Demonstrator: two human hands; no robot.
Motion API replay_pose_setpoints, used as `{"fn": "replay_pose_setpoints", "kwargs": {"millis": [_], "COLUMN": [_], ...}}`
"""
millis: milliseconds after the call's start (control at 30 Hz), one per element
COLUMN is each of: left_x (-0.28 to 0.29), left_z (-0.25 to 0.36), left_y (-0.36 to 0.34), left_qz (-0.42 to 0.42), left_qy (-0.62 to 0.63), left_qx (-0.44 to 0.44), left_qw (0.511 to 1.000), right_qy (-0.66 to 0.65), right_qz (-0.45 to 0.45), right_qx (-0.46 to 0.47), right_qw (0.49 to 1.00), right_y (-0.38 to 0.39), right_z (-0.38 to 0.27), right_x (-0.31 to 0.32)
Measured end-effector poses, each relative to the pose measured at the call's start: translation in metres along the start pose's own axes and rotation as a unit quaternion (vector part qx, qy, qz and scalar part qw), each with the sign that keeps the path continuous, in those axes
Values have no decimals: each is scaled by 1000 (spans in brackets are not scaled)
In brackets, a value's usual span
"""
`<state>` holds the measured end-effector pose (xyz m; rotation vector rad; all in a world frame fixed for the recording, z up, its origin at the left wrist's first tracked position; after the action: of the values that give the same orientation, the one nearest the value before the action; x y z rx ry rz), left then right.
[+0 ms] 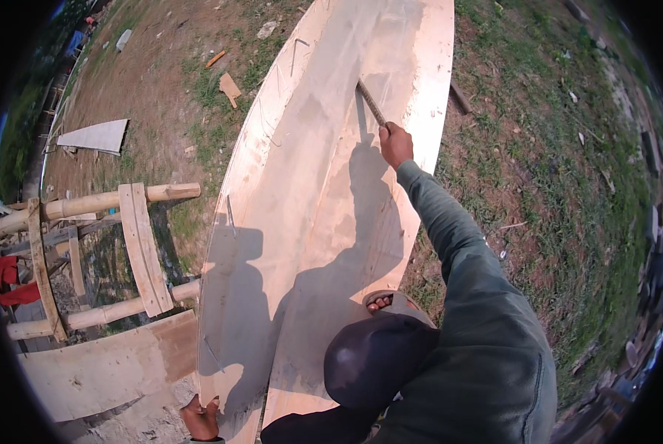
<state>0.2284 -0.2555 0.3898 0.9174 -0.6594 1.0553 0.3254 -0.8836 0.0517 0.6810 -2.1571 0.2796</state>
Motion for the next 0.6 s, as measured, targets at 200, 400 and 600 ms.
{"fn": "replay_pose_setpoints", "kwargs": {"millis": [200,400,600], "left_x": [18,27,19], "left_z": [-8,-10,-17], "left_y": [1,10,5], "left_qz": [24,24,-2], "left_qy": [-18,-37,-26], "left_qx": [-3,34,43], "left_qw": [1000,998,999], "right_qy": [16,175,134], "right_qz": [5,-65,-202], "right_qx": [5,74,28], "right_qw": [1000,980,970], "right_y": [11,-48,-203], "right_z": [1,-28,-19], "right_x": [-5,107,109]}}
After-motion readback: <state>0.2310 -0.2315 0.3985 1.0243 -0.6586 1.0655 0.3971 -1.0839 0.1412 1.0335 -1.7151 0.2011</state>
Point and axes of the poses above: each hand's wrist, its own y-axis away from the middle knuckle, its own x-axis out of the back of the hand, z = x × y, the point moved 1 cm from there along -y, towards the middle knuckle, and after that the axes turned 13 degrees about y, right-handed, at the moved point
